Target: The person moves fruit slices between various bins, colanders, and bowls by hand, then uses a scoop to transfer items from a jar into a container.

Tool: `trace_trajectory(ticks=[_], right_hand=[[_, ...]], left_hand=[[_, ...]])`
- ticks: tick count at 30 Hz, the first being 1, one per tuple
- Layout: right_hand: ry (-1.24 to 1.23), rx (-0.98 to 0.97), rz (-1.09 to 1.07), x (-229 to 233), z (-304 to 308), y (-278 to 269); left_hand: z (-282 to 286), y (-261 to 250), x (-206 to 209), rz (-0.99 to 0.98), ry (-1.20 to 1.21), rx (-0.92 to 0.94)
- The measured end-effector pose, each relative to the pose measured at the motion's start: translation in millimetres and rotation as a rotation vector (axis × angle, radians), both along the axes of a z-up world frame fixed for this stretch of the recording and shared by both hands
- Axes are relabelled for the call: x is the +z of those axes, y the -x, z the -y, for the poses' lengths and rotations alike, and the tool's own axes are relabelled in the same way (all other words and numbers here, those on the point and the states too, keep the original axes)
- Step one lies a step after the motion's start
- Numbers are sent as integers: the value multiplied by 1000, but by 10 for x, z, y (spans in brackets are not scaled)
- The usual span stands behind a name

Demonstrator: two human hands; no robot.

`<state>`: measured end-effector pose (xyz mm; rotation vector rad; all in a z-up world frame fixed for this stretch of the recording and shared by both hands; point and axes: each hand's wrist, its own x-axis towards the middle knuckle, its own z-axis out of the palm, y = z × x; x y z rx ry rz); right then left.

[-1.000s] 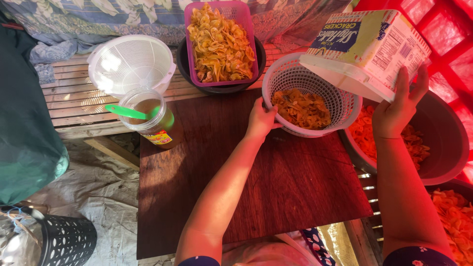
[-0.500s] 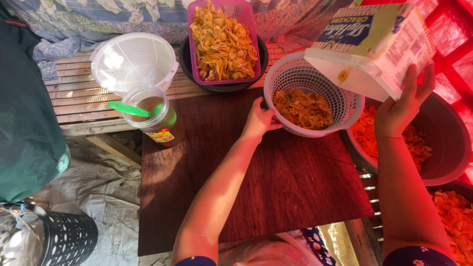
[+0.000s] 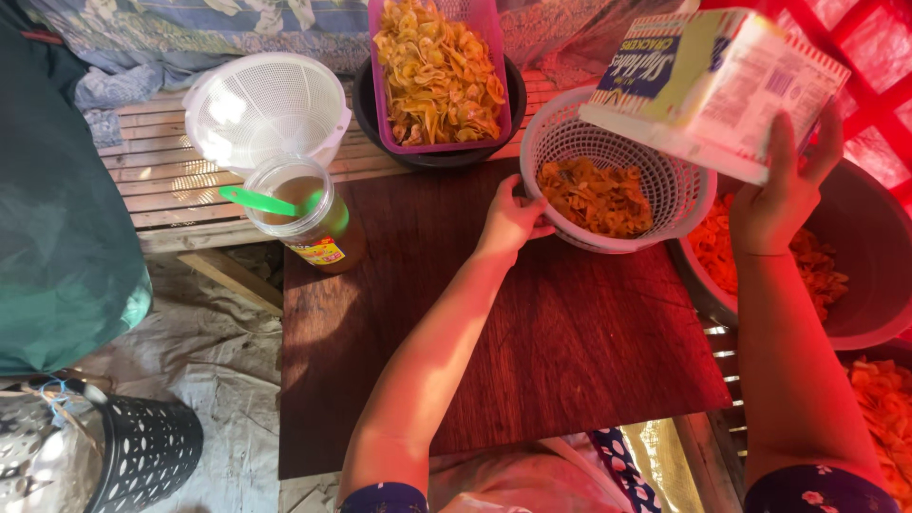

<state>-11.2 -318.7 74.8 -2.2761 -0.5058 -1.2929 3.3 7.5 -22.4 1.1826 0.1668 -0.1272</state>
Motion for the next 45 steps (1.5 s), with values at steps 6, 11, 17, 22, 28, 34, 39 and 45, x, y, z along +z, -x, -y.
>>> trace_trajectory(ticks=[6,11,17,22,28,34,39,45], right_hand=[[-401,162,-68,51,53,-306],[-1165,526,-566,375,-248,-224],[-1196,723,-872,535,-963,99],[-1057,827,-1211,605,-1753,594],[-687,766,-1504,517,-1930,924],[-824,404,-850,176,-174,321],[-621,-60,-1007,-1016,1219,-756],[-128,208,-1226,-1796,1007,-994]], left_hand=[[-34,9,27,8,37,-21],[-282,173,356,81,-254,19],[-1171,758,1404,572,-768,293],[-1365,1669,1867,440,-725,331],[-1502,2200,1399,365,-904,495],[-1593,2333,1006,243,-949,497],[-1568,2147,797,204,-900,458],[-1499,1967,601,113,-827,410]])
